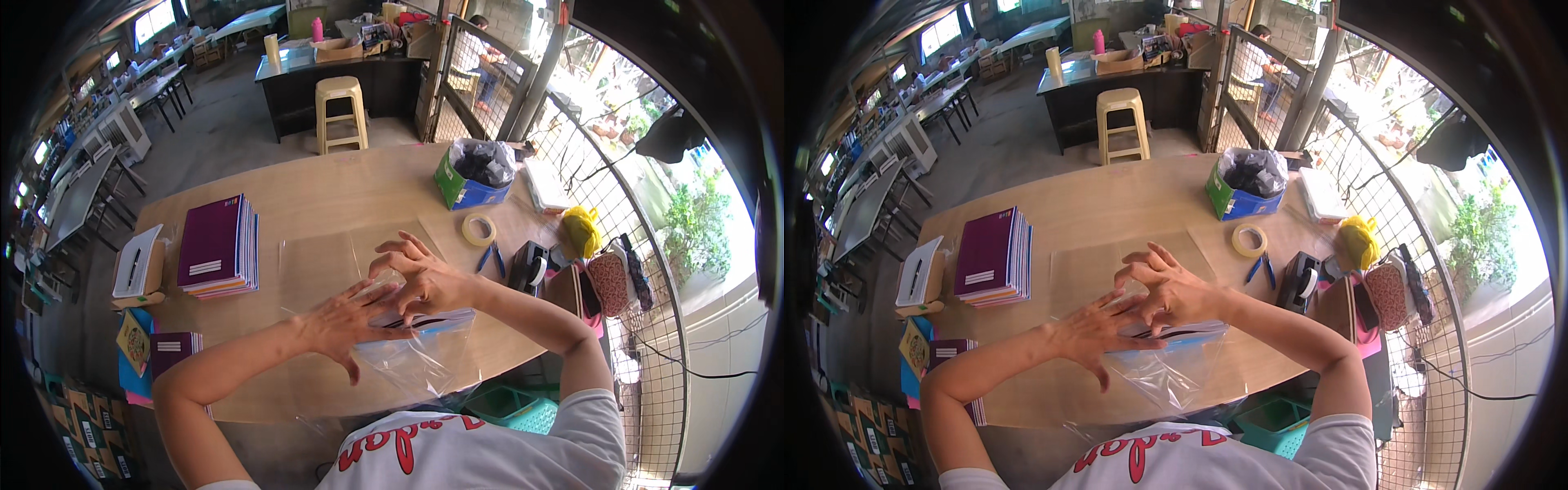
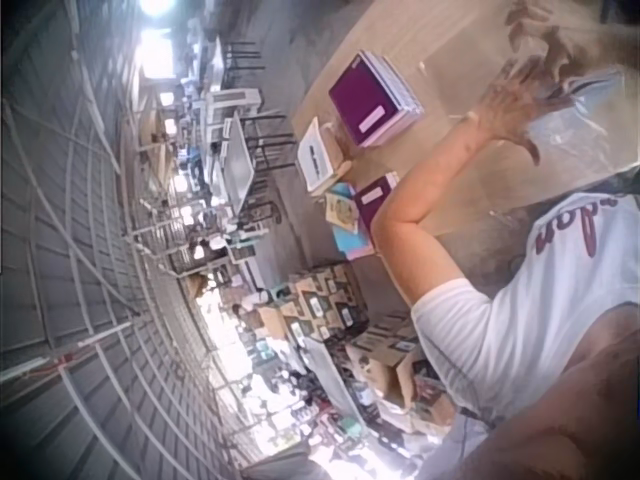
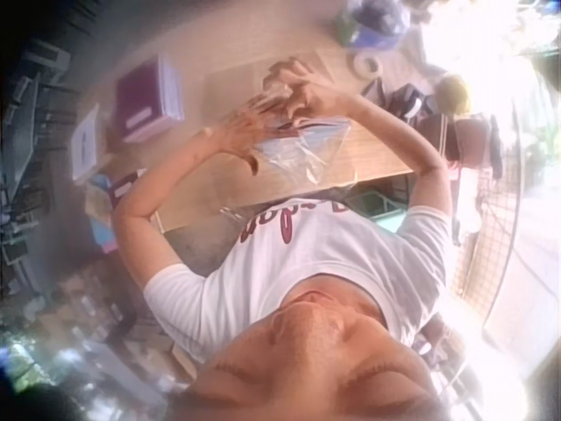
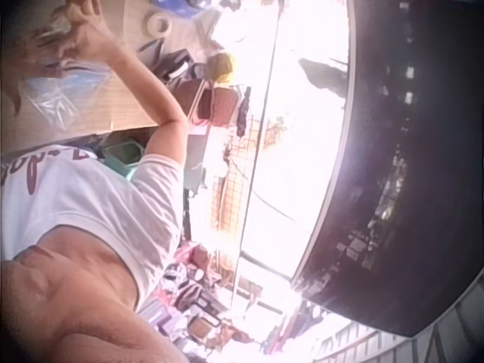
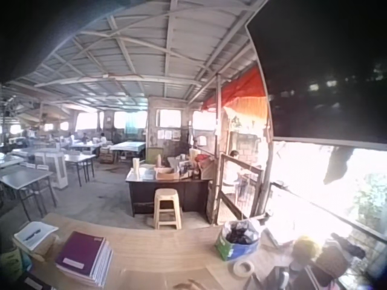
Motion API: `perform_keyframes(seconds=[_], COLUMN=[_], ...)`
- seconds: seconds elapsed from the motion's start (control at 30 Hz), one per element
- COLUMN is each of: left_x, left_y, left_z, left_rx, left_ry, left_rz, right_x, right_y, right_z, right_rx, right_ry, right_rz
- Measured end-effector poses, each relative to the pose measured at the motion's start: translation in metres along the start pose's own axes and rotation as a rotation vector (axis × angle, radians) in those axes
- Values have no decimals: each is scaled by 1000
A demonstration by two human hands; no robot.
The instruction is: The person wraps a notebook in a plastic sheet, secures it with adhesive tape using a dispenser, and places it onto a stack of wrapped notebooks.
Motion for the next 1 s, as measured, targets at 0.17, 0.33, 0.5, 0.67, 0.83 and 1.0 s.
perform_keyframes(seconds=[0.17,0.33,0.5,0.67,0.83,1.0], left_x=[-1,-19,-29,-24,-18,-23], left_y=[0,-14,-10,-5,-3,0], left_z=[4,20,36,30,25,18], left_rx=[-8,-340,-374,-209,-123,-114], left_ry=[26,-8,48,205,18,3], left_rz=[2,-165,-333,-253,-293,-313], right_x=[-16,-19,-33,-48,-52,-75], right_y=[-14,-23,-29,-29,-62,-326], right_z=[17,17,32,43,25,27], right_rx=[-129,-141,-181,-87,-655,-1116], right_ry=[43,14,171,209,383,-370], right_rz=[168,491,543,822,893,1560])
Point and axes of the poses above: each hand's wrist, its own y-axis towards the middle knuckle, its own z-axis out of the palm, x = y × z, the point moved 2 cm from there along y, towards the middle knuckle, and after that the axes turned 3 degrees about y, right-handed, at the moved point
